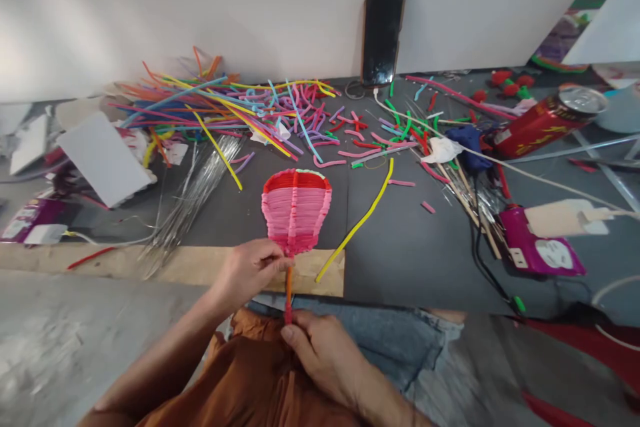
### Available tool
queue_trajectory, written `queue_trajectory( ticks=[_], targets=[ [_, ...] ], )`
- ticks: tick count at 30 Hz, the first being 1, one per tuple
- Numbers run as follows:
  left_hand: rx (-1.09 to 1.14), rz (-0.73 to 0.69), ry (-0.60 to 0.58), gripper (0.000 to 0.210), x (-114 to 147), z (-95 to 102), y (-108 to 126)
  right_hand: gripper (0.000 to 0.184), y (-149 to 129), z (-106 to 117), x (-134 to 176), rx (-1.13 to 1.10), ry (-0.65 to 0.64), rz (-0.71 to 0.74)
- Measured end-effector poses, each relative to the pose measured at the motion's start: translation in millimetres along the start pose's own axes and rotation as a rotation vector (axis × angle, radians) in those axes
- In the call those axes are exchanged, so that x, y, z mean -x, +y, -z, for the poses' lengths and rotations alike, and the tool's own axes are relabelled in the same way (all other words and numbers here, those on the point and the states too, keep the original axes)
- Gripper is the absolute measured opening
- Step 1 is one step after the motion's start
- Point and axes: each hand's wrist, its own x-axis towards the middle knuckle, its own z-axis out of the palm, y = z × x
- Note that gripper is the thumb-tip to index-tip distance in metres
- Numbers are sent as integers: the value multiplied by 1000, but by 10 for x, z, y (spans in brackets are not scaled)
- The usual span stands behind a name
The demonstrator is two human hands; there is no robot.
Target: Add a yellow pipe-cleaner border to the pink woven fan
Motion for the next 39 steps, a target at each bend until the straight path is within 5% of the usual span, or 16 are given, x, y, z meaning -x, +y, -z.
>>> queue_trajectory(
  ticks=[2, 4, 7, 14, 24, 39],
  targets=[
    [-102, -183, 111, 16, 5, 0, -45, 27, -31, 230, 52, 271, 59, 128],
    [-171, -322, 192, 10, 12, -19, -93, 21, -46, 496, 51, 488, 344, 305],
    [-229, -441, 261, 16, 32, -46, -163, 22, -40, 832, -77, 833, 518, 452],
    [-253, -557, 213, 25, 85, -61, -310, 11, 33, 963, -422, 1051, 411, 519],
    [-190, -544, 230, 24, 93, -83, -304, 21, -6, 826, -589, 973, 367, 597],
    [-344, -566, 154, 31, 132, -79, -327, 20, -140, 942, -643, 1093, 256, 665]
  ],
)
